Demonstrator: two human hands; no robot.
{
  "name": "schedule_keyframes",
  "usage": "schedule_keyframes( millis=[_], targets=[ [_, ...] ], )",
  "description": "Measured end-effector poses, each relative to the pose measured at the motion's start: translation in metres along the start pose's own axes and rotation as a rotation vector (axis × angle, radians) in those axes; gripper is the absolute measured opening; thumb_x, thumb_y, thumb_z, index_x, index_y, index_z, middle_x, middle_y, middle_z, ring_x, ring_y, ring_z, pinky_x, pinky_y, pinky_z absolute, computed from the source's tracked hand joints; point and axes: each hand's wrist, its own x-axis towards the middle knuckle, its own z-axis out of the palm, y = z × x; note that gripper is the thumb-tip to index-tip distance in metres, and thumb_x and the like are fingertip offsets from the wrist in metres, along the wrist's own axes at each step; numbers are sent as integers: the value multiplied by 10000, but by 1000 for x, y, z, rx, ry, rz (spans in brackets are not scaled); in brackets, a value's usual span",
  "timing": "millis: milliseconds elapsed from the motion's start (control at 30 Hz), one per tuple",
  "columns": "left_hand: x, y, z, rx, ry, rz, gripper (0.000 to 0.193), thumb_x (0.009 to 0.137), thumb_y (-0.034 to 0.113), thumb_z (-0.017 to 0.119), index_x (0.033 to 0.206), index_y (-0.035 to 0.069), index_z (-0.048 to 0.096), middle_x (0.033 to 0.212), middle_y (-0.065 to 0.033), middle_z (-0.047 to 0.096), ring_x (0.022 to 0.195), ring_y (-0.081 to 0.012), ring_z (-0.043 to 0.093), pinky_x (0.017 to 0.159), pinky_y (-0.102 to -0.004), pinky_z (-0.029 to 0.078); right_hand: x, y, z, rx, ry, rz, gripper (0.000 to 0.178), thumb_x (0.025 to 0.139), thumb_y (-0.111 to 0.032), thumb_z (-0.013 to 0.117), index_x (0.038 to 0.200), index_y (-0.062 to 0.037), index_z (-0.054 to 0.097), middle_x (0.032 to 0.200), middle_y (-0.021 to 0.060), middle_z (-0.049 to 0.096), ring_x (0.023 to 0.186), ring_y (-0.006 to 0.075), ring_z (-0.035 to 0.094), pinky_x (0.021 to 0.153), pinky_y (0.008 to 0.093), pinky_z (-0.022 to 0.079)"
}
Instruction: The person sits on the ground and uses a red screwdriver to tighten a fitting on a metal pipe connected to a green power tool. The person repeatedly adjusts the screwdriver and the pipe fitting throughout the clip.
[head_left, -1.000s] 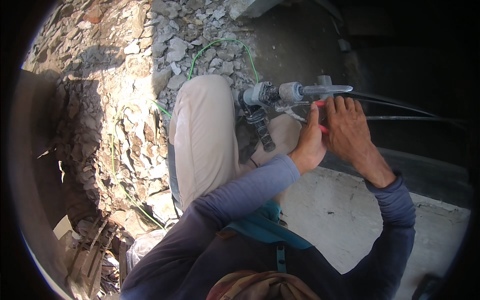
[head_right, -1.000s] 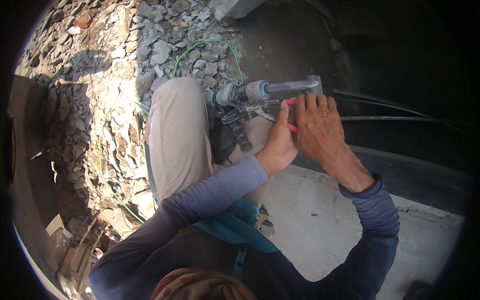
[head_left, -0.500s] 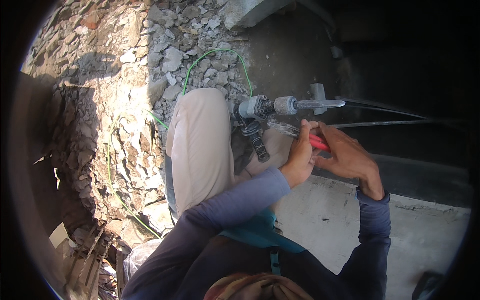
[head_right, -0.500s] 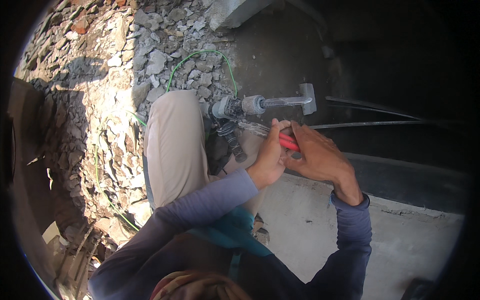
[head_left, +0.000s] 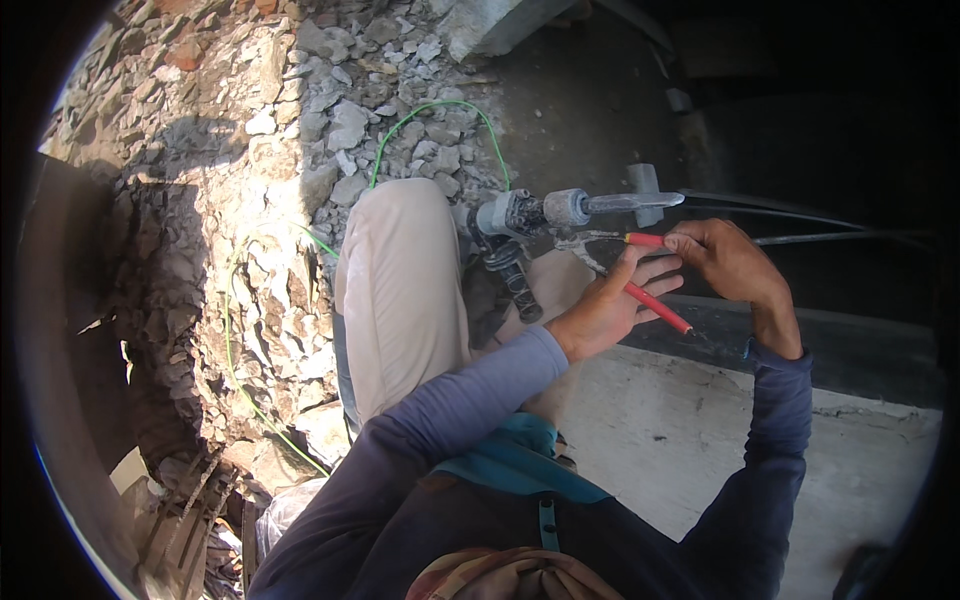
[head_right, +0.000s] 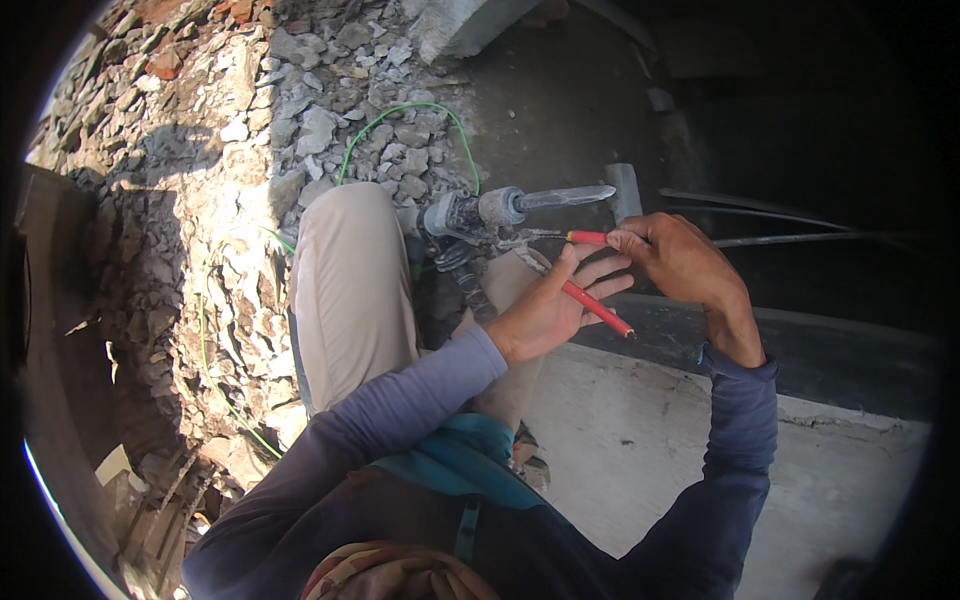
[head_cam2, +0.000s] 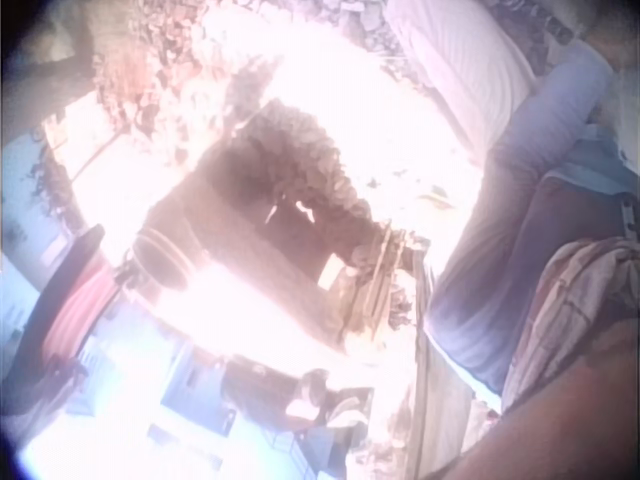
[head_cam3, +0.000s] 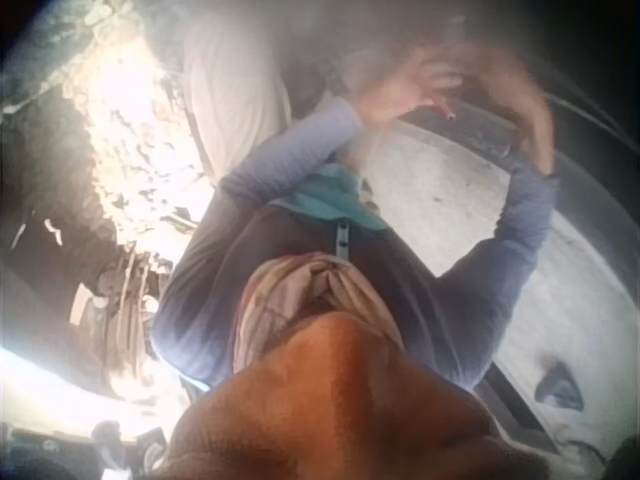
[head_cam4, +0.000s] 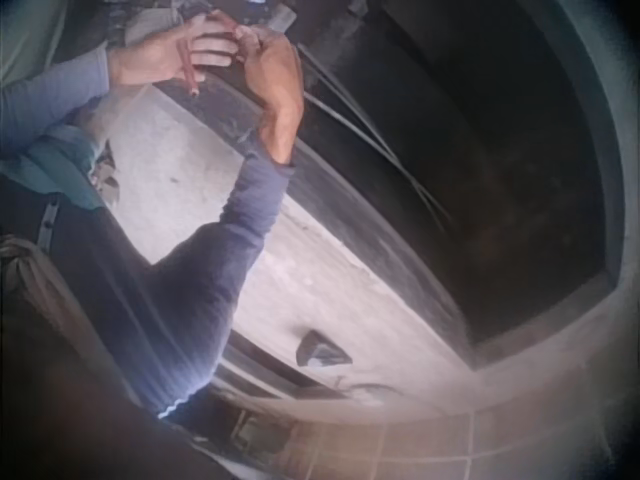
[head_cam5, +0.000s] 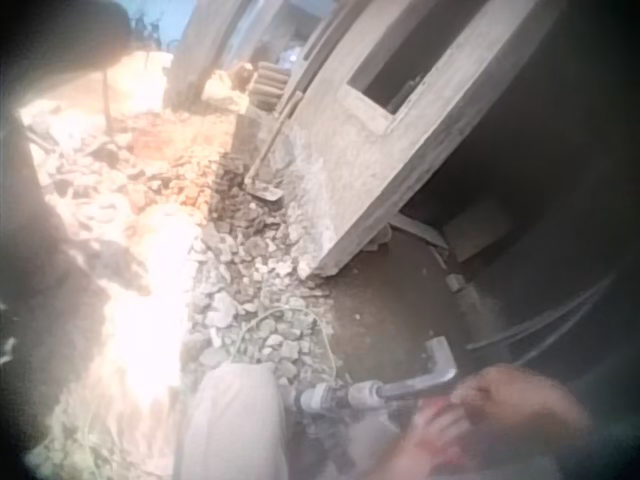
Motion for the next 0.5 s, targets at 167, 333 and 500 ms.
schedule_keyframes(
  millis=[167,333,500],
  targets=[
    [1,8,-7,98,53,42,821,1141,715,318,1793,258,116,1815,-110,285,1669,-293,287,1318,-602,199,14,6,-5,4,80,-136,326,1121,-276,644,1176,14,784,974,226,786,858,355,746,802,465,553],
    [-1,7,1,147,57,65,832,1132,734,292,1795,266,111,1820,-105,276,1669,-286,282,1320,-580,200,21,-6,-14,-21,-1,-132,320,1112,-276,656,1199,0,790,1008,222,800,920,349,774,833,457,568],
    [-1,7,-2,142,76,75,832,1131,734,296,1796,274,101,1820,-94,275,1665,-272,288,1321,-562,210,22,-19,-16,-39,3,-73,328,1107,-295,668,1229,-20,801,1042,210,816,938,345,786,851,452,578]
  ],
)
